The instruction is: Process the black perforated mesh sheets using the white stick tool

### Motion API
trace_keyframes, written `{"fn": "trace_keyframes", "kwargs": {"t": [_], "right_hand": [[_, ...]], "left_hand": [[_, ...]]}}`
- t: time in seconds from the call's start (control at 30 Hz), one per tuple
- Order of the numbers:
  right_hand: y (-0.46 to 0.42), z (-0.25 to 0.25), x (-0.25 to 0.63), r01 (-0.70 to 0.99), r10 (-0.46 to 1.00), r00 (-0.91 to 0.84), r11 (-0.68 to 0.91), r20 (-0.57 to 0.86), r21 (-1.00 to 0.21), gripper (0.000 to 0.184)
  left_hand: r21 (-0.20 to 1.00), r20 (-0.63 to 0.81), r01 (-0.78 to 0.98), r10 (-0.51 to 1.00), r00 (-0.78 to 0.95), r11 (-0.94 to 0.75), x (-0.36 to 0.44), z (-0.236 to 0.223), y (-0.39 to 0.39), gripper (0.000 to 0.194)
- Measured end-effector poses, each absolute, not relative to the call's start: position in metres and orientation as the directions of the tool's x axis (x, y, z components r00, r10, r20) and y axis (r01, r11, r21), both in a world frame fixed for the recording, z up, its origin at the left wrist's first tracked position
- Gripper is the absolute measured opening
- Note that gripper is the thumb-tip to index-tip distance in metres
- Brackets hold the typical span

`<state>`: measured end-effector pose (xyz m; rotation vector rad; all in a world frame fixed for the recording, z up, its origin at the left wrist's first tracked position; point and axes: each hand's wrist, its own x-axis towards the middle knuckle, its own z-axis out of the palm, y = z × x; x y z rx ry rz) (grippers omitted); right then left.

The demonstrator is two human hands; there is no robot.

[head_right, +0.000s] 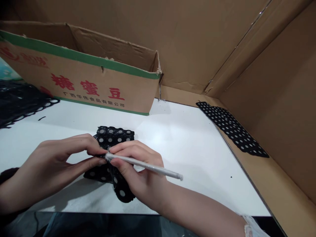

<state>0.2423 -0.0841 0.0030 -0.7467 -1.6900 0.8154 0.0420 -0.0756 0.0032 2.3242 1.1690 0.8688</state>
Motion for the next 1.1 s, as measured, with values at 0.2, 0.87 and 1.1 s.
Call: {"fn": "trace_keyframes", "kwargs": {"t": [0.2, 0.87, 1.1], "right_hand": [[-0.084, 0.002, 0.241, 0.051, 0.826, -0.231, 0.538, 0.514, -0.841, 0.013], [-0.077, 0.001, 0.249, 0.01, 0.928, -0.087, 0.364, 0.362, -0.931, 0.019], [-0.081, 0.002, 0.252, 0.157, 0.874, -0.184, 0.477, 0.449, -0.865, 0.013]], "left_hand": [[0.62, 0.303, 0.572, 0.836, 0.457, -0.538, 0.043, 0.004, -0.078, 0.003], [0.754, 0.19, 0.498, 0.867, 0.46, -0.429, 0.045, 0.004, -0.061, 0.012], [0.77, 0.137, 0.499, 0.867, 0.479, -0.398, 0.047, 0.012, -0.068, 0.018]]}}
